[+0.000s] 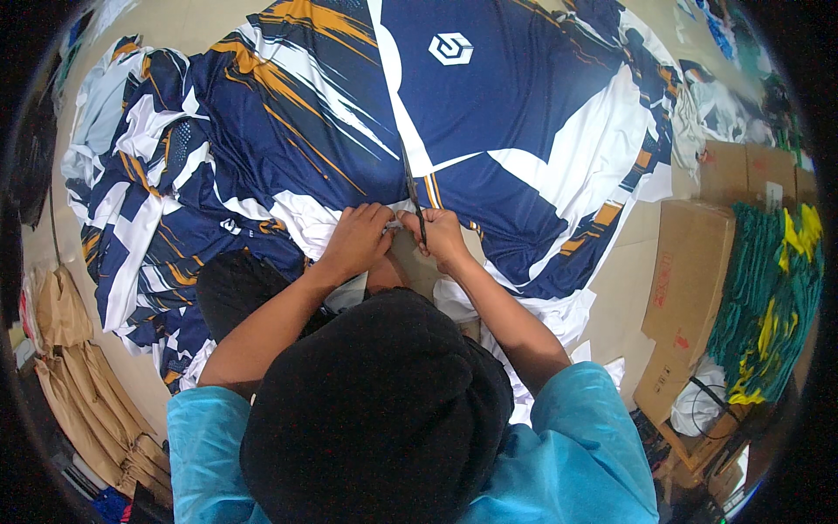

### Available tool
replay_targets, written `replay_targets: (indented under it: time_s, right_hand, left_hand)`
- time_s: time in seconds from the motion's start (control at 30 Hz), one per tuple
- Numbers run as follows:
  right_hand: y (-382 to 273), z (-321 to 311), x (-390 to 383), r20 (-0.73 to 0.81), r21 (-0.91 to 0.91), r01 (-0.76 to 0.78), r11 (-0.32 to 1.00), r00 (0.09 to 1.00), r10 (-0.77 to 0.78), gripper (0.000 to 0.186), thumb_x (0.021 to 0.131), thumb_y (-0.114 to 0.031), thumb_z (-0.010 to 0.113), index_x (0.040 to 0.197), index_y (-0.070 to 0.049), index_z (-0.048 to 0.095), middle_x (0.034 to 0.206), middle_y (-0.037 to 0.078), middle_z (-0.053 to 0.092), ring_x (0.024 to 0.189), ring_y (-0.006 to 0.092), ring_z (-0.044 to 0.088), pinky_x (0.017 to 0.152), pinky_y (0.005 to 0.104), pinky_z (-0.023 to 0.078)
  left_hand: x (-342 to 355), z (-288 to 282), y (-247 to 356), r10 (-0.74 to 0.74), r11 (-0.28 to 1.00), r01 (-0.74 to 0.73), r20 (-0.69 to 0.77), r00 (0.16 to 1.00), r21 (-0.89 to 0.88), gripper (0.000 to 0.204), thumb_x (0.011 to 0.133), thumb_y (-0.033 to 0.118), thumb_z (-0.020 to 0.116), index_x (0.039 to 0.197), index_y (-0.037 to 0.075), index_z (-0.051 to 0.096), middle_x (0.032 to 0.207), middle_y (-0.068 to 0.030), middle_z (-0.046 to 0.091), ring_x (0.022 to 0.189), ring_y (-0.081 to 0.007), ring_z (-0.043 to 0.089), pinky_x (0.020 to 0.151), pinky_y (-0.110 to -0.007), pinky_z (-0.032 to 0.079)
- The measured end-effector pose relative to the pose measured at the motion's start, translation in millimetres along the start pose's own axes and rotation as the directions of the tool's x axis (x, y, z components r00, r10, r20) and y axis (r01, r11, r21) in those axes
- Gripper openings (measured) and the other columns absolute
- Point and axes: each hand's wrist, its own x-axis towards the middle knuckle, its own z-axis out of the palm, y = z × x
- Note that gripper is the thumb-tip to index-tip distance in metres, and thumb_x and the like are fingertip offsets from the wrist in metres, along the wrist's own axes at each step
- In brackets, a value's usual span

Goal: The person uses scissors to cut along the seams and patterns of several blue and white athletic jerseys laid out on the floor, occasionally shifting the fabric to access different areas.

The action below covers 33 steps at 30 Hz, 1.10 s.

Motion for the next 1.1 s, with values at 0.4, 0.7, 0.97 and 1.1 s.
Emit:
replay_targets:
  time_s: [0.4,0.7,0.97,1.1]
  right_hand:
    - [-4,-1,6,0.004,0.022,-0.007,1.000,1.000,0.007,0.043,0.093,-0.033,0.091,0.071,-0.011,0.060,0.059,-0.001,0.056,0.044,0.0082,0.048,0.041,0.0265,0.033]
    - [-8,0,6,0.001,0.006,-0.012,1.000,1.000,0.012,0.043,0.093,-0.035,0.091,0.073,-0.011,0.060,0.061,0.000,0.057,0.045,0.0084,0.049,0.042,0.0262,0.034]
    - [-21,3,8,0.008,-0.019,-0.018,1.000,1.000,0.019,0.042,0.095,-0.034,0.089,0.073,-0.012,0.060,0.061,-0.003,0.055,0.046,0.0074,0.047,0.044,0.0262,0.034]
    - [-23,3,7,0.025,-0.020,-0.015,1.000,1.000,0.015,0.043,0.095,-0.035,0.089,0.073,-0.013,0.059,0.060,-0.003,0.055,0.046,0.0076,0.047,0.045,0.0263,0.034]
  left_hand:
    - [0,1,-1,-0.014,1.000,0.014,0.027,1.000,0.020,0.027,0.097,0.021,0.070,0.118,0.005,0.067,0.113,-0.0113,0.069,0.111,-0.0310,0.065,0.093,-0.046,0.045]
    - [0,0,-1,-0.010,1.000,0.009,0.033,0.999,0.015,0.027,0.098,0.022,0.069,0.118,0.005,0.067,0.112,-0.0106,0.069,0.111,-0.0307,0.065,0.093,-0.047,0.045]
    - [1,-3,0,-0.038,0.999,0.040,0.071,0.997,-0.031,0.028,0.097,0.020,0.069,0.120,0.005,0.064,0.115,-0.0127,0.068,0.113,-0.0331,0.064,0.094,-0.048,0.044]
    - [1,-5,2,-0.043,0.998,0.046,0.080,0.996,-0.034,0.027,0.098,0.021,0.069,0.119,0.005,0.064,0.114,-0.0124,0.067,0.112,-0.0330,0.064,0.094,-0.048,0.044]
